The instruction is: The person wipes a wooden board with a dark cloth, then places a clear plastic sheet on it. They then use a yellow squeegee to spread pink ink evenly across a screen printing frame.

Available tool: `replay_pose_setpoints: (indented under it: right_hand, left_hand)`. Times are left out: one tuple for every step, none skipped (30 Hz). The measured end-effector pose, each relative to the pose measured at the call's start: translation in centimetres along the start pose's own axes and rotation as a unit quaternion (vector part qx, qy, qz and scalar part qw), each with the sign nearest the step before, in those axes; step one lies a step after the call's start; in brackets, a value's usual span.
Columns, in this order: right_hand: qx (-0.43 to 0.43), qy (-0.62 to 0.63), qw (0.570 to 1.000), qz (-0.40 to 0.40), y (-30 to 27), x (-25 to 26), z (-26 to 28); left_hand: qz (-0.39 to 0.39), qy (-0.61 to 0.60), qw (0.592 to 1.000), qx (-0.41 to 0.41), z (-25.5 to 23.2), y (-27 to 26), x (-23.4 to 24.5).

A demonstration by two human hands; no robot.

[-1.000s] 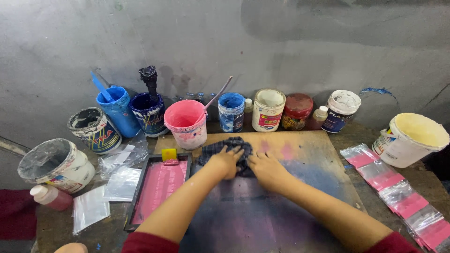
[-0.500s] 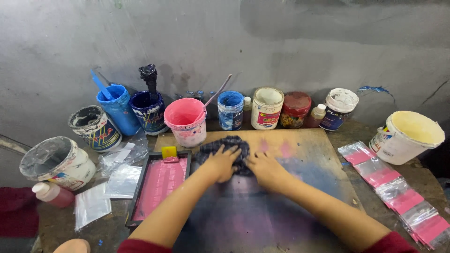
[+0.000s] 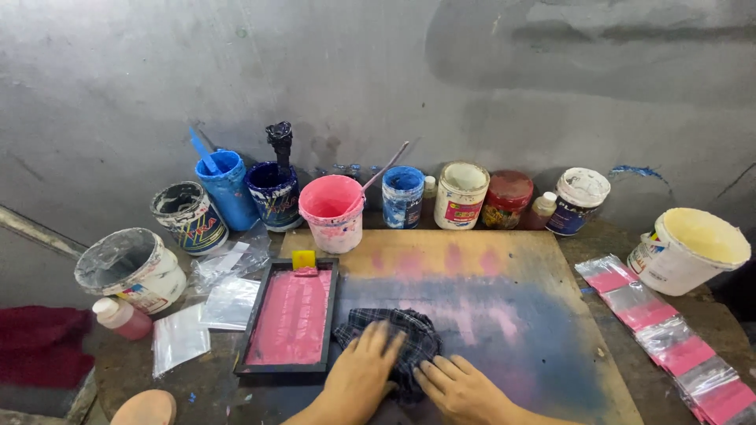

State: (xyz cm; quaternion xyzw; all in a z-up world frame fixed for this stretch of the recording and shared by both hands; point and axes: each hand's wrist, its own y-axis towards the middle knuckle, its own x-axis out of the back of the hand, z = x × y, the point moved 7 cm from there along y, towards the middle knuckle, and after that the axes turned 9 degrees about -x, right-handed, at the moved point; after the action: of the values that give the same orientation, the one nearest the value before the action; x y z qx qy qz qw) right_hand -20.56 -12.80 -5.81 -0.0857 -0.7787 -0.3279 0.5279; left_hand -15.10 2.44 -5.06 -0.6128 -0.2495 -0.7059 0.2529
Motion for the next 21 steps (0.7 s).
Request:
replay_pose_setpoints:
  right_hand:
    - [0.000,0.000,1.000,0.002,0.2,-0.1,0.1]
    - [-0.022,0.028,0.999,0.023,0.4,-0.5,-0.1]
    - [-0.041,0.056,0.997,0.044,0.8,-0.9,-0.3]
    - [-0.039,0.057,0.997,0.044,1.4,-0.6,-0.6]
    - [-0.062,0.081,0.992,0.078,2.0,-0.9,-1.1]
    - [-0.085,0.104,0.985,0.111,2.5,-1.1,-1.6]
    - [-0.082,0.107,0.984,0.113,3.2,-1.7,-2.2]
    - [-0.092,0.101,0.986,0.096,3.9,-2.1,-3.0]
    - [-0.102,0.095,0.987,0.079,4.6,-2.5,-3.8]
    - [-0.100,0.097,0.987,0.080,5.2,-3.3,-4.6]
    - [-0.120,0.101,0.984,0.086,5.8,-4.2,-5.9]
    - [-0.140,0.104,0.980,0.092,6.5,-5.1,-7.2]
    - [-0.137,0.104,0.981,0.092,7.1,-6.3,-8.5]
    - [-0.145,0.091,0.981,0.087,7.7,-7.5,-9.9]
    - [-0.155,0.078,0.982,0.081,8.3,-8.7,-11.2]
    - [-0.154,0.079,0.982,0.081,9.5,-8.5,-12.2]
    - [-0.188,0.065,0.974,0.105,10.3,-8.8,-13.5]
    - [-0.223,0.051,0.965,0.128,11.1,-9.0,-14.8]
    - [-0.225,0.051,0.964,0.129,11.6,-9.3,-15.5]
    - [-0.237,0.056,0.963,0.117,12.2,-9.4,-16.4]
    - [-0.249,0.059,0.961,0.107,12.6,-9.5,-17.3]
  left_hand:
    - [0.000,-0.002,1.000,-0.001,0.3,0.1,-1.0]
    - [0.014,-0.026,0.999,0.027,1.0,0.1,-2.2]
    - [0.028,-0.049,0.997,0.057,1.9,0.1,-3.4]
    - [0.028,-0.050,0.997,0.059,2.5,0.6,-3.2]
    - [0.018,-0.079,0.995,0.052,2.9,1.0,-3.0]
    - [0.008,-0.107,0.993,0.045,3.4,1.4,-2.8]
    - [0.009,-0.109,0.993,0.049,4.0,2.2,-2.2]
    - [0.034,-0.128,0.989,0.062,4.7,2.9,-2.0]
    - [0.059,-0.146,0.985,0.074,5.4,3.6,-1.9]
    - [0.060,-0.147,0.984,0.077,6.2,4.4,-1.6]
    - [0.076,-0.166,0.979,0.095,7.2,5.2,-1.5]
    - [0.092,-0.185,0.972,0.113,8.1,6.1,-1.4]
    - [0.091,-0.186,0.972,0.115,9.3,7.1,-1.6]
    - [0.091,-0.186,0.971,0.119,10.4,8.1,-1.8]
    - [0.092,-0.186,0.971,0.123,11.5,9.1,-2.0]
    - [0.093,-0.186,0.970,0.124,12.2,9.9,-1.1]
    - [0.094,-0.168,0.973,0.128,12.9,10.6,-0.2]
    - [0.095,-0.150,0.975,0.131,13.5,11.4,0.6]
    - [0.096,-0.151,0.975,0.129,13.6,11.9,1.1]
    - [0.084,-0.150,0.974,0.144,14.0,12.4,1.7]
    - [0.072,-0.150,0.973,0.159,14.2,12.9,2.2]
